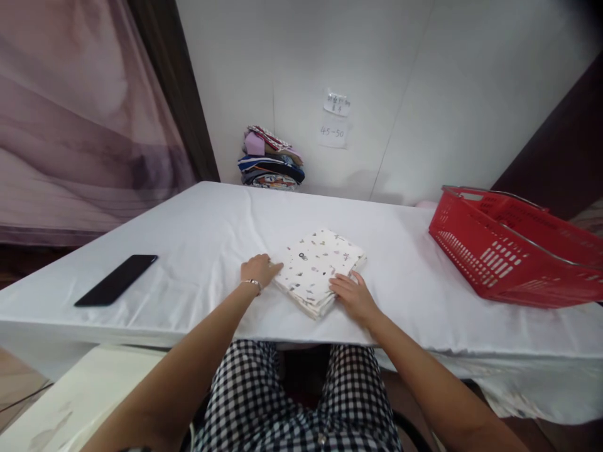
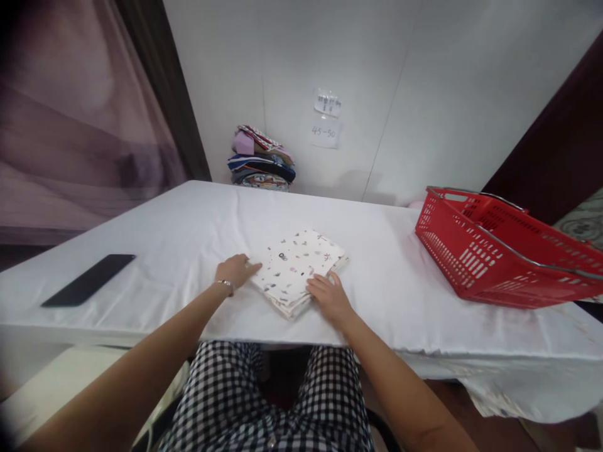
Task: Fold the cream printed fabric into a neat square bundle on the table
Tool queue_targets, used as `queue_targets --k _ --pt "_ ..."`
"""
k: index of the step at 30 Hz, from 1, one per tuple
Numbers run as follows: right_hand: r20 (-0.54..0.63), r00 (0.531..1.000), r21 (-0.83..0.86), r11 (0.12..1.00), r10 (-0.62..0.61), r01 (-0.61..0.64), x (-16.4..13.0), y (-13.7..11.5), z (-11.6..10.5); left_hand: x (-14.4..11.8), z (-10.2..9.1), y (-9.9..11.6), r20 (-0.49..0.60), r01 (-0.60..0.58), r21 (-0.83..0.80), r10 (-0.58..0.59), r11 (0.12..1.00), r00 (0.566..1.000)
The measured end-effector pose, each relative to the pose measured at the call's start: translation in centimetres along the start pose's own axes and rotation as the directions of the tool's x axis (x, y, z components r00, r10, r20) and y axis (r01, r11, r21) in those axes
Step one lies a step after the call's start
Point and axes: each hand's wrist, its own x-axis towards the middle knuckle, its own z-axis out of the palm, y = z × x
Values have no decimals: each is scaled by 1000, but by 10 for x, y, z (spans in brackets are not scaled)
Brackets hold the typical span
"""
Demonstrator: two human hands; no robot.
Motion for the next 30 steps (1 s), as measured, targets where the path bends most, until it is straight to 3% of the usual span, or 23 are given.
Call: queue_targets --k 3,6,8,11,13,15,18,20,27,30 --pt "42 996 67 995 75 -77 -8 5 -7 -22 -2 -5 -73 -7 -20 5 1000 997" --pt "90 984 170 972 152 -165 1 2 -10 -39 -1 10 -242 -178 5 174 984 954" --pt "87 975 205 954 205 -219 16 1 -11 -51 4 30 -279 -365 23 357 931 892" --pt "73 955 153 943 288 -296 45 10 -10 -74 20 60 -195 -615 32 608 788 769" --pt "93 934 55 935 345 -351 63 23 -9 -87 30 72 -134 -714 22 709 700 692" --pt "137 891 -58 901 433 -429 76 40 -7 -95 37 76 -112 -746 21 743 666 660" --pt "222 786 -151 817 577 -557 82 62 -1 -98 41 74 -117 -749 28 747 662 655" --pt "252 745 -160 786 618 -597 81 70 4 -98 41 72 -118 -751 26 748 660 653" --pt "209 749 -53 772 629 -633 76 86 10 -93 31 70 -75 -738 -54 734 673 675" --pt "162 682 -19 693 713 -720 73 102 5 -75 17 56 -122 -642 -44 634 765 764"
